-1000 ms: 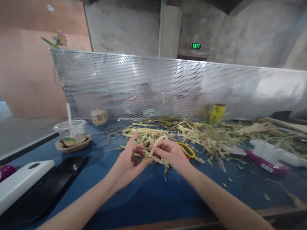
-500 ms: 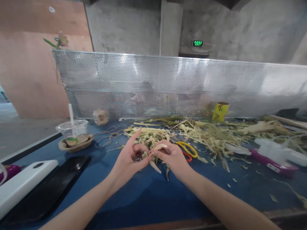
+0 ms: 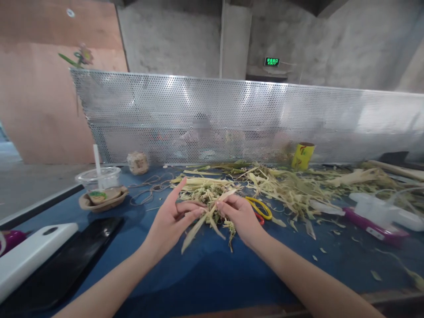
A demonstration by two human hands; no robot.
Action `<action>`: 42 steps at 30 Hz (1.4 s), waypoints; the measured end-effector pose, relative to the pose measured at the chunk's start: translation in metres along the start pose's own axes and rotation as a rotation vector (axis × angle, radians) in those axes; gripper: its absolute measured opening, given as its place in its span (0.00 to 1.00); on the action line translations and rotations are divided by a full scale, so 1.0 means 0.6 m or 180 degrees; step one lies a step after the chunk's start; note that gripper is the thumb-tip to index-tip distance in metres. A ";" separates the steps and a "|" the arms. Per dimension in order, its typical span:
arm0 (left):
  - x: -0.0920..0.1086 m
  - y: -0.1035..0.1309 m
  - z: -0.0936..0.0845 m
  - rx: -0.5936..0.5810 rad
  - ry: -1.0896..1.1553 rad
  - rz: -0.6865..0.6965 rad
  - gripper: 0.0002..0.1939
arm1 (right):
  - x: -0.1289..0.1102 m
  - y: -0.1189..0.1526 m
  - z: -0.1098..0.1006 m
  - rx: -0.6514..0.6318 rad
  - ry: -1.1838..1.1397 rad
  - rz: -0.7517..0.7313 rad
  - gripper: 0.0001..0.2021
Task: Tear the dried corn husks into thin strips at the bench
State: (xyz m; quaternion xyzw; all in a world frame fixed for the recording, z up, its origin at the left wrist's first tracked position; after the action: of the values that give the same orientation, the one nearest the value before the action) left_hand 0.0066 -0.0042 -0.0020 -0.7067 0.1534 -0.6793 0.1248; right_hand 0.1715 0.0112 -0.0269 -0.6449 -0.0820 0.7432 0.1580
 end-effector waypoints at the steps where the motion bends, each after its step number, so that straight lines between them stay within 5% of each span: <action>1: 0.003 0.000 0.000 0.0072 0.0009 0.0031 0.47 | 0.001 -0.001 0.000 0.0028 0.0000 0.0071 0.12; 10: 0.002 -0.003 0.002 0.0268 -0.0050 0.0249 0.49 | 0.008 0.007 0.016 -0.0168 -0.0659 0.0418 0.15; 16: -0.012 -0.010 0.002 0.0518 -0.0139 0.0545 0.48 | 0.010 0.016 0.031 -0.0315 -0.0313 0.0389 0.15; 22: -0.020 -0.016 -0.009 0.0366 -0.0793 0.1291 0.31 | 0.008 0.013 0.025 -0.0462 0.0315 -0.0195 0.12; 27: -0.021 -0.020 -0.017 -0.0275 -0.1649 0.1914 0.14 | 0.006 0.004 0.013 -0.0329 0.0906 -0.0668 0.08; 36: -0.043 -0.019 0.002 -0.0552 -0.2479 0.2290 0.32 | 0.002 0.005 0.013 -0.0186 0.2013 -0.1459 0.07; 42: -0.050 -0.017 0.004 -0.0677 -0.2578 0.2478 0.38 | 0.009 0.000 0.014 0.0004 0.2028 -0.1573 0.06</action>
State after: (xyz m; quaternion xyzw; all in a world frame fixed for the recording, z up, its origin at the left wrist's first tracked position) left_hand 0.0086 0.0169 -0.0257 -0.8107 0.4099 -0.2390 0.3429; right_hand 0.1628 0.0137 -0.0307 -0.8038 -0.1810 0.4457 0.3499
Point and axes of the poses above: each hand's wrist, its own y-axis away from the middle knuckle, its own z-axis out of the palm, x = y × z, the point moved 1 cm from there along -y, towards the middle knuckle, and after that the axes turned 11 degrees about x, right-handed, at the moved point
